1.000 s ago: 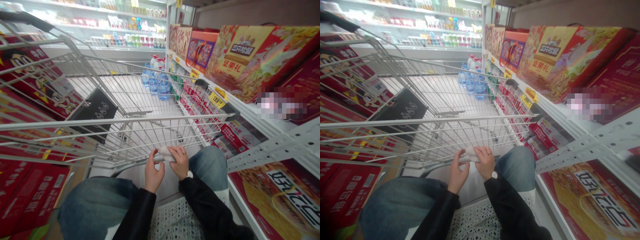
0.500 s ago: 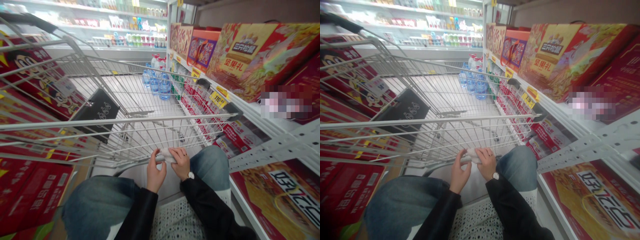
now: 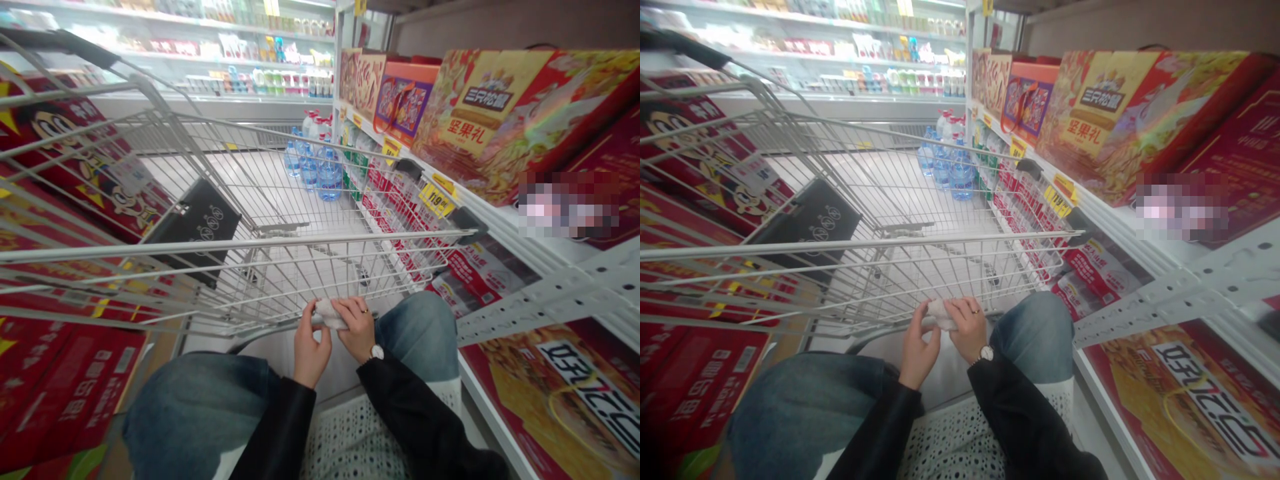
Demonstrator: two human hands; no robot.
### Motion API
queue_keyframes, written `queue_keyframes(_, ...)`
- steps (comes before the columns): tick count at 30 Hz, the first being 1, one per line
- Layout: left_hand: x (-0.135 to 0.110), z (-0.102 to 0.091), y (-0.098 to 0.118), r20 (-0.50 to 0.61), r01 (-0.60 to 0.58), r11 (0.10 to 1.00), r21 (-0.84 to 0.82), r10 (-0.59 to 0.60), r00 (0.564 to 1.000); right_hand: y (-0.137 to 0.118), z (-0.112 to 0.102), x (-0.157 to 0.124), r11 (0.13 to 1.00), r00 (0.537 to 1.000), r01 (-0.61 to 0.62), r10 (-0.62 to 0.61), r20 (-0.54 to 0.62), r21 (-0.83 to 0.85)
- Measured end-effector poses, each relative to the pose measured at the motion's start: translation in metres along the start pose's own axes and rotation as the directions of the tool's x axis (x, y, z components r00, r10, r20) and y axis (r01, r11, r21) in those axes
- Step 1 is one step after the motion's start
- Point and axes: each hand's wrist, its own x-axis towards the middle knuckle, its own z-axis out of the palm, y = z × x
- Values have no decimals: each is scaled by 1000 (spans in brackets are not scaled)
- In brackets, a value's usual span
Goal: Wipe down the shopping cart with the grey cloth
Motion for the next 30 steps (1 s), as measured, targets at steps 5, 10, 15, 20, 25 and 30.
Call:
queue_keyframes(5,-1,2,-4,-35,-10,1000,14,11,999,-9,-9,14,1000,1000,-9,9,9,13)
queue_keyframes(10,2,-2,2,-74,-40,999,23,42,996,-11,-10,20,1000,1000,16,-16,-7,13)
queue_keyframes(15,9,-29,12,-321,-32,996,88,59,945,1,-7,2,1000,999,13,-13,32,-12)
queue_keyframes(20,13,-42,9,-427,-6,994,105,50,903,-15,-4,16,999,999,42,-42,29,-10)
queue_keyframes(25,16,-42,-5,-396,0,1000,15,6,918,-27,10,24,997,996,72,-72,47,2)
queue_keyframes(30,18,-46,-15,-412,-15,1000,-17,6,911,-15,18,1,999,998,33,-33,51,3)
